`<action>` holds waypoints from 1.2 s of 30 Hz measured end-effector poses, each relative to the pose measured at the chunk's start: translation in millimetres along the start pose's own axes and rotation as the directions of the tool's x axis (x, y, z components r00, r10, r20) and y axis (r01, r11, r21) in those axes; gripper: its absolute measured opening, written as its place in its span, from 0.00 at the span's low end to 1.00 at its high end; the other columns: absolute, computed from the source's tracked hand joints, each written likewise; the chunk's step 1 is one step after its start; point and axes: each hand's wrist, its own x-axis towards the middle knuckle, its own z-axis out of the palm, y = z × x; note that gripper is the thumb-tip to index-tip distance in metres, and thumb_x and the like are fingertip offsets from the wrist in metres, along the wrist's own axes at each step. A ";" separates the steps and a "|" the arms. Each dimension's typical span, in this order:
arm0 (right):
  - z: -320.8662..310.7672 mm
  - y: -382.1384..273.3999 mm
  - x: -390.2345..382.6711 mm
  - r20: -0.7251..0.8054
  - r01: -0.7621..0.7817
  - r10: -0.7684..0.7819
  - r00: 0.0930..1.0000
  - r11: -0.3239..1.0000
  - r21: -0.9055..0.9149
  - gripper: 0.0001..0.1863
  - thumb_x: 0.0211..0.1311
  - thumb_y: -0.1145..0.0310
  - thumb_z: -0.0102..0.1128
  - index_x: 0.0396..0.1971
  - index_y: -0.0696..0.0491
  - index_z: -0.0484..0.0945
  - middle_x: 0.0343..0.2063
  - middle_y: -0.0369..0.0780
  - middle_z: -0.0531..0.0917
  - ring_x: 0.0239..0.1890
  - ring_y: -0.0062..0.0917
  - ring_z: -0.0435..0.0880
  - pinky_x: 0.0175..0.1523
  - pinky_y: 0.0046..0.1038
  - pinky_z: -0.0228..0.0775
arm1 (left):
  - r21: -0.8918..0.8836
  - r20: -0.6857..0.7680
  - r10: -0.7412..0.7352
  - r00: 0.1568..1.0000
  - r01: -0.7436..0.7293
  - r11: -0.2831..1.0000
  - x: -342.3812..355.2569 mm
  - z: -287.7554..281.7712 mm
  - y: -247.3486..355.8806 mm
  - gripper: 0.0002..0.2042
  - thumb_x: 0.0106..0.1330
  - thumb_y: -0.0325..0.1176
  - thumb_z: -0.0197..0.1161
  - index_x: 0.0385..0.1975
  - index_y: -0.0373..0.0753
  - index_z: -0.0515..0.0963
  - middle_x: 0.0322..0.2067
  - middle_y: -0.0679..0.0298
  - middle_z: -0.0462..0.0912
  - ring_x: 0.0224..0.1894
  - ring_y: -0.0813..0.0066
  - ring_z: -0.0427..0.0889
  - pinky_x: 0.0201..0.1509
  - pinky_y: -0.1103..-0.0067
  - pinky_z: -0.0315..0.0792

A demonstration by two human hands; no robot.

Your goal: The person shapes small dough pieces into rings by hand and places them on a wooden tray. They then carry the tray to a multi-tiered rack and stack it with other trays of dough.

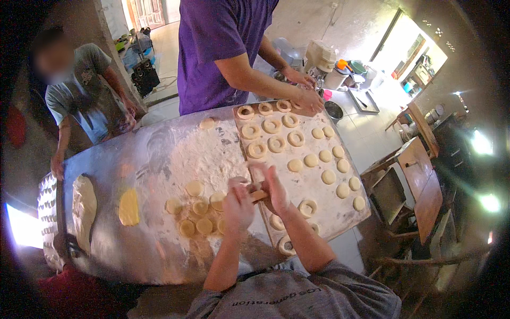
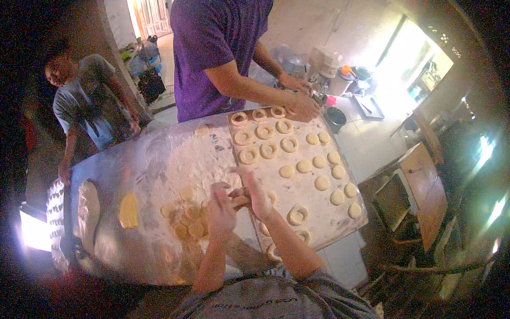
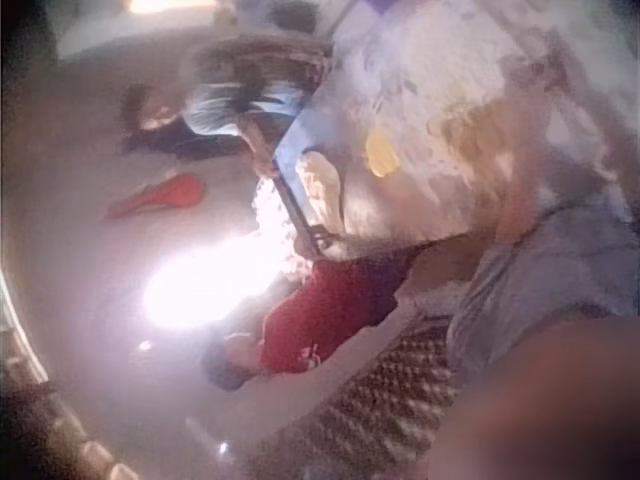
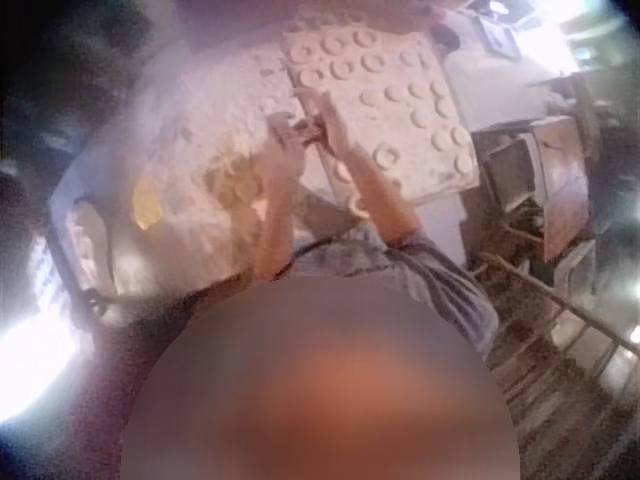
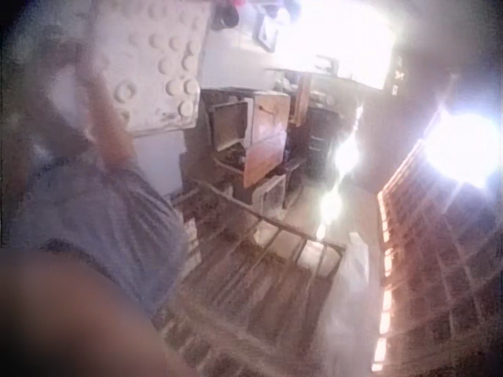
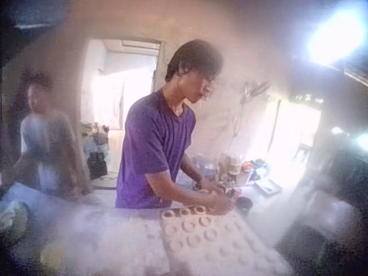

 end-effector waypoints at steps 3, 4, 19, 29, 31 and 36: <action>-16.8 -12.3 -20.9 -0.117 0.016 -0.039 0.992 0.981 -0.192 0.27 0.71 0.50 0.42 0.66 0.44 0.58 0.31 0.37 0.79 0.35 0.22 0.77 0.36 0.23 0.69 | 0.250 0.061 -0.015 0.998 0.000 0.968 -5.7 34.6 21.9 0.15 0.75 0.42 0.41 0.46 0.39 0.69 0.27 0.39 0.79 0.34 0.36 0.79 0.33 0.58 0.73; -14.9 -29.7 -27.7 -0.156 -0.034 0.013 0.988 0.990 -0.136 0.29 0.71 0.48 0.40 0.67 0.44 0.57 0.32 0.37 0.79 0.35 0.22 0.77 0.36 0.23 0.69 | 0.095 0.026 0.011 1.000 -0.014 0.995 -5.5 47.9 -8.8 0.14 0.75 0.42 0.41 0.46 0.39 0.69 0.27 0.40 0.79 0.34 0.36 0.79 0.34 0.58 0.73; -108.2 -45.2 -97.3 -0.381 0.193 -0.058 0.923 0.926 0.325 0.23 0.70 0.51 0.39 0.59 0.45 0.64 0.25 0.44 0.80 0.23 0.23 0.80 0.28 0.22 0.71 | 0.224 0.027 0.058 0.998 -0.063 0.973 -18.5 160.9 49.0 0.13 0.77 0.39 0.40 0.40 0.38 0.70 0.26 0.50 0.80 0.23 0.61 0.82 0.29 0.66 0.72; -156.8 -24.0 -99.0 -0.193 0.077 -0.043 0.980 0.982 0.173 0.23 0.69 0.56 0.41 0.63 0.43 0.61 0.14 0.34 0.70 0.13 0.20 0.70 0.17 0.24 0.63 | 0.226 -0.014 0.055 0.998 -0.051 0.973 -18.4 190.2 32.1 0.15 0.76 0.42 0.39 0.44 0.39 0.70 0.30 0.46 0.79 0.35 0.41 0.79 0.38 0.59 0.72; -142.9 -56.5 -106.0 -0.346 0.074 0.102 0.933 0.886 0.459 0.24 0.72 0.54 0.38 0.65 0.41 0.59 0.15 0.33 0.69 0.13 0.20 0.70 0.17 0.24 0.63 | 0.206 -0.055 0.101 0.993 -0.087 0.975 -12.7 192.0 21.8 0.15 0.76 0.41 0.38 0.45 0.38 0.70 0.32 0.45 0.79 0.37 0.40 0.79 0.39 0.58 0.71; -178.9 -3.2 -77.5 -0.307 -0.057 0.031 0.951 0.996 -0.075 0.30 0.72 0.46 0.38 0.68 0.45 0.54 0.21 0.37 0.78 0.24 0.26 0.77 0.30 0.28 0.71 | 0.410 0.059 0.100 0.993 -0.116 0.905 -0.9 201.4 16.4 0.15 0.75 0.39 0.41 0.50 0.35 0.67 0.48 0.41 0.73 0.42 0.36 0.78 0.44 0.57 0.72</action>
